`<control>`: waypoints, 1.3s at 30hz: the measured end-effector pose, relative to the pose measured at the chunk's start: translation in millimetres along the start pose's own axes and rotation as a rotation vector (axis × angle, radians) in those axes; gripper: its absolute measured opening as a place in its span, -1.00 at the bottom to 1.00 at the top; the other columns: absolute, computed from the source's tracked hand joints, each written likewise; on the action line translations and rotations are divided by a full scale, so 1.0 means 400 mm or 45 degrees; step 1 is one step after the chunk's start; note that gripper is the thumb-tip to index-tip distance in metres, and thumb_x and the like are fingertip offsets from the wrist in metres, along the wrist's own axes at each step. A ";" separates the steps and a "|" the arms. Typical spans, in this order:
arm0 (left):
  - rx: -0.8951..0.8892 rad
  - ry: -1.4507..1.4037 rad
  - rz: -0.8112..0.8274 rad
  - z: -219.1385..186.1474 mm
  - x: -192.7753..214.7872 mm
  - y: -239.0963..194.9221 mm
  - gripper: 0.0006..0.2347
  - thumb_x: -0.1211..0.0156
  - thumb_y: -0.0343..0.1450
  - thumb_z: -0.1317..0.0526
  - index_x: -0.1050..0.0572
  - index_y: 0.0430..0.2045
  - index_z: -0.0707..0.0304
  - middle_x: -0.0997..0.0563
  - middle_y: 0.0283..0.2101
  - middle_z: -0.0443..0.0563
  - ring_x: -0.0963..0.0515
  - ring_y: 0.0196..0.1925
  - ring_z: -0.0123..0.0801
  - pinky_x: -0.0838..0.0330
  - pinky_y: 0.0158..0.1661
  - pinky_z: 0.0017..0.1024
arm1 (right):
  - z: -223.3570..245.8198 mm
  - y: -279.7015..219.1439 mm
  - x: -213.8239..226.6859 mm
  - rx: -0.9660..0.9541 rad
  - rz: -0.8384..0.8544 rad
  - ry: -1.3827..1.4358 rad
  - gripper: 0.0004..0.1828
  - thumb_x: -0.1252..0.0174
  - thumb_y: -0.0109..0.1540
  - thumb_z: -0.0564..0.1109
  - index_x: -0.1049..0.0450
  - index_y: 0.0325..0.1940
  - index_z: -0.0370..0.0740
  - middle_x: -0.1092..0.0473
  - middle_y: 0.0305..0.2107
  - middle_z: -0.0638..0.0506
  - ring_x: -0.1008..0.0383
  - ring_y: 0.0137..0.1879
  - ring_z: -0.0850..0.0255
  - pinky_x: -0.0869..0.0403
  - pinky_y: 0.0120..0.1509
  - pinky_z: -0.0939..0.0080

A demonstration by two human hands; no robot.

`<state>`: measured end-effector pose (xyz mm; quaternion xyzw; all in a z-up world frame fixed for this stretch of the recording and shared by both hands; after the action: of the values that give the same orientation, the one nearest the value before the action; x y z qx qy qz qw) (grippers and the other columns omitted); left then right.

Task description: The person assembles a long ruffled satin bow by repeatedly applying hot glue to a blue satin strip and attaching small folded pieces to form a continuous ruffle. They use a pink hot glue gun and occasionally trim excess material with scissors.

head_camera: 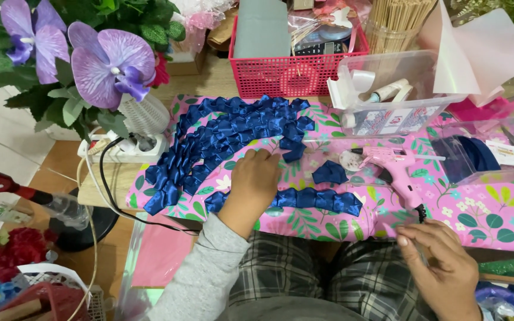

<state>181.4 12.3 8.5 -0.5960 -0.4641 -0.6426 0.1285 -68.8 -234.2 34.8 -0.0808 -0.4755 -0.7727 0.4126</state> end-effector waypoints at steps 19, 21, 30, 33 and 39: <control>-0.167 -0.021 -0.008 -0.064 0.005 -0.015 -0.74 -0.28 0.36 0.11 -0.57 -0.11 0.14 -0.60 -0.16 -0.12 -0.51 -0.10 -0.08 -0.29 -0.03 -0.13 | -0.002 -0.003 0.008 -0.045 0.019 0.000 -0.93 -0.25 0.25 -0.24 -0.60 -0.21 -0.29 -0.56 -0.25 -0.01 -0.55 -0.11 0.20 -0.49 0.35 0.02; -0.301 -0.084 -0.263 -0.107 0.080 -0.030 -0.82 -0.28 0.37 0.25 -0.59 -0.19 0.24 -0.60 -0.09 0.06 -0.51 -0.04 -0.03 -0.33 -0.03 -0.13 | -0.007 -0.003 0.006 -0.034 0.017 0.017 -0.90 -0.27 0.24 -0.25 -0.60 -0.18 -0.30 -0.56 -0.23 -0.03 -0.55 -0.10 0.19 -0.49 0.36 0.03; -0.189 -0.321 -0.137 -0.236 0.149 -0.154 -0.67 -0.23 0.44 0.22 -0.48 0.09 0.29 -0.50 0.20 0.18 -0.44 0.22 0.06 -0.28 0.26 0.05 | -0.010 0.031 0.009 0.031 0.041 -0.178 -0.82 -0.29 0.29 -0.28 -0.59 -0.03 -0.37 -0.54 -0.06 -0.17 -0.53 0.11 -0.02 -0.42 0.33 -0.04; -0.174 -0.400 -0.047 -0.259 0.132 -0.187 -0.67 -0.12 0.52 0.16 -0.44 0.17 0.26 -0.47 0.28 0.18 -0.37 0.38 0.07 -0.16 0.35 0.12 | -0.024 0.052 0.014 0.040 0.020 -0.272 -0.77 -0.31 0.35 -0.26 -0.60 0.07 -0.41 -0.52 0.02 -0.21 -0.48 0.17 -0.04 -0.41 0.38 -0.04; -0.283 -0.433 0.038 -0.300 0.054 -0.211 -0.59 -0.10 0.53 0.08 -0.40 0.24 0.30 -0.40 0.36 0.17 -0.31 0.43 0.06 -0.10 0.38 0.16 | -0.149 0.114 -0.037 -0.048 0.166 -0.765 -0.49 -0.26 0.37 0.18 -0.62 0.14 -0.31 -0.55 -0.17 -0.09 -0.53 -0.01 -0.06 -0.46 0.13 -0.08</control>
<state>37.7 -23.8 7.1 -0.7133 -0.3966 -0.5778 -0.0087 -10.4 -283.1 25.8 -0.3435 -0.5556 -0.6949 0.3007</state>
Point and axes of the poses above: each hand's wrist, its own y-axis towards the middle knuckle, its own x-axis out of the back of the hand, z = x × y, the point moved 4 cm from there along y, towards the middle knuckle
